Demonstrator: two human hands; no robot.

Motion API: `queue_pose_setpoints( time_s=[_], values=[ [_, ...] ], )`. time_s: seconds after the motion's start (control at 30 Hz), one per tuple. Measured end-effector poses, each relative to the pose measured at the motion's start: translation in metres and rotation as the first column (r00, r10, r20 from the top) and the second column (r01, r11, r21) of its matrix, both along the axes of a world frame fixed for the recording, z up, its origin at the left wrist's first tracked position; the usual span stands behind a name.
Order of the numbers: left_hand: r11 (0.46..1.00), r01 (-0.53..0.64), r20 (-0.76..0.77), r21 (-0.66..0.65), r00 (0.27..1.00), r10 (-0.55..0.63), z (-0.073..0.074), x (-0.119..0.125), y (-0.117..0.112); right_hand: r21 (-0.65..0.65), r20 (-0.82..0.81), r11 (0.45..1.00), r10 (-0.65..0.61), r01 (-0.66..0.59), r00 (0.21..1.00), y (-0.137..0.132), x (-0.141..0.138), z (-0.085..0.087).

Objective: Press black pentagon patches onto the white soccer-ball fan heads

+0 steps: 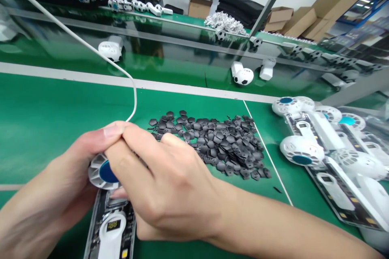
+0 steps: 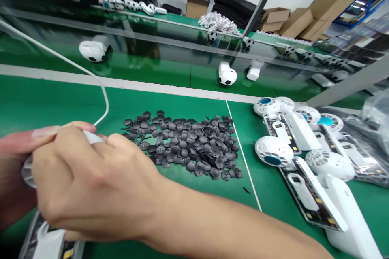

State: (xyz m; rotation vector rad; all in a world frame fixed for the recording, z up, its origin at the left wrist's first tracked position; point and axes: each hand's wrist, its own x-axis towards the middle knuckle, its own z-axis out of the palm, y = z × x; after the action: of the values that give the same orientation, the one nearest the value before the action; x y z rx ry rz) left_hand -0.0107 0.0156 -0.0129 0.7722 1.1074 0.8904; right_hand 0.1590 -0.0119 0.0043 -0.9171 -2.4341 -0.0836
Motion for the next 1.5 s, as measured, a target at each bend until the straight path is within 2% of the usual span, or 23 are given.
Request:
queue_pose_setpoints(
  time_s=[0.1, 0.27, 0.37, 0.47, 0.63, 0.7, 0.87, 0.9, 0.97, 1.03, 1.07, 1.13, 1.17, 1.2, 1.23, 1.27, 1.3, 1.37, 1.43, 1.47, 1.5],
  values=[
    [0.998, -0.028, 0.011, -0.052, 1.0, 0.029, 0.002, 0.003, 0.0, 0.019, -0.021, 1.0, -0.015, 0.016, 1.0, -0.001, -0.001, 0.0],
    [1.0, 0.001, 0.006, -0.025, 1.0, 0.0, 0.009, 0.006, 0.0, 0.034, -0.076, 0.999, -0.013, 0.016, 0.997, -0.002, -0.001, -0.003],
    [0.993, 0.104, 0.044, -0.057, 0.994, -0.102, 0.011, 0.004, 0.004, 0.031, -0.132, 0.999, 0.012, -0.008, 0.991, -0.002, 0.0, -0.006],
    [0.978, 0.207, 0.062, -0.034, 0.977, -0.204, 0.01, -0.001, 0.007, 0.006, -0.15, 1.0, 0.019, -0.019, 0.989, -0.002, 0.0, -0.009],
    [0.979, 0.198, 0.004, -0.041, 0.98, -0.198, 0.009, -0.001, 0.005, -0.006, -0.119, 1.0, 0.007, -0.008, 0.993, -0.003, 0.001, -0.011],
    [0.984, 0.165, -0.005, -0.063, 0.986, -0.165, 0.011, 0.004, 0.003, -0.002, -0.092, 1.0, -0.001, 0.001, 0.996, -0.003, 0.001, -0.011],
    [0.994, -0.099, -0.009, 0.057, 0.995, 0.099, 0.016, 0.02, 0.003, 0.006, -0.037, 1.0, 0.016, -0.015, 0.999, 0.002, 0.007, -0.001],
    [0.989, -0.124, 0.025, 0.08, 0.992, 0.122, 0.017, 0.021, 0.003, 0.0, -0.086, 0.999, 0.032, -0.032, 0.996, 0.002, 0.009, 0.002],
    [0.983, -0.132, 0.096, 0.126, 0.988, 0.121, 0.019, 0.02, 0.001, -0.106, -0.31, 0.992, 0.03, -0.066, 0.95, 0.004, 0.013, 0.006],
    [0.978, -0.1, 0.113, 0.185, 0.99, 0.08, 0.022, 0.017, -0.003, -0.314, -0.595, 0.943, -0.11, -0.105, 0.796, 0.006, 0.017, 0.008],
    [0.973, -0.083, 0.104, 0.214, 0.993, 0.062, 0.024, 0.015, -0.006, -0.433, -0.687, 0.89, -0.225, -0.141, 0.691, 0.007, 0.018, 0.008],
    [0.966, -0.067, 0.075, 0.249, 0.996, 0.049, 0.029, 0.013, -0.013, -0.609, -0.749, 0.734, -0.406, -0.301, 0.524, 0.008, 0.017, 0.009],
    [0.961, -0.067, 0.062, 0.268, 0.997, 0.052, 0.032, 0.014, -0.017, -0.655, -0.743, 0.642, -0.452, -0.398, 0.494, 0.007, 0.015, 0.009],
    [0.954, -0.071, 0.041, 0.292, 0.997, 0.061, 0.036, 0.016, -0.022, -0.679, -0.733, 0.545, -0.461, -0.493, 0.5, 0.006, 0.013, 0.01],
    [0.943, -0.079, 0.011, 0.323, 0.997, 0.08, 0.039, 0.018, -0.026, -0.675, -0.737, 0.465, -0.438, -0.572, 0.514, 0.004, 0.009, 0.013],
    [0.926, -0.095, -0.037, 0.364, 0.993, 0.116, 0.043, 0.021, -0.03, -0.658, -0.752, 0.412, -0.408, -0.63, 0.518, 0.001, 0.006, 0.016],
    [0.899, -0.109, -0.093, 0.424, 0.982, 0.163, 0.045, 0.023, -0.034, -0.624, -0.779, 0.387, -0.37, -0.679, 0.506, -0.002, 0.003, 0.019],
    [0.831, -0.104, -0.202, 0.546, 0.946, 0.252, 0.047, 0.024, -0.041, -0.538, -0.838, 0.382, -0.334, -0.751, 0.431, -0.007, -0.003, 0.027],
    [0.783, -0.033, -0.295, 0.622, 0.916, 0.273, 0.043, 0.013, -0.047, -0.446, -0.887, 0.377, -0.306, -0.812, 0.345, -0.011, -0.008, 0.031],
    [0.775, 0.025, -0.329, 0.631, 0.914, 0.239, 0.039, 0.003, -0.05, -0.44, -0.893, 0.379, -0.283, -0.814, 0.351, -0.013, -0.01, 0.033],
    [0.775, 0.074, -0.359, 0.628, 0.911, 0.204, 0.033, -0.01, -0.052, -0.458, -0.888, 0.399, -0.241, -0.794, 0.392, -0.014, -0.012, 0.033]
  ],
)
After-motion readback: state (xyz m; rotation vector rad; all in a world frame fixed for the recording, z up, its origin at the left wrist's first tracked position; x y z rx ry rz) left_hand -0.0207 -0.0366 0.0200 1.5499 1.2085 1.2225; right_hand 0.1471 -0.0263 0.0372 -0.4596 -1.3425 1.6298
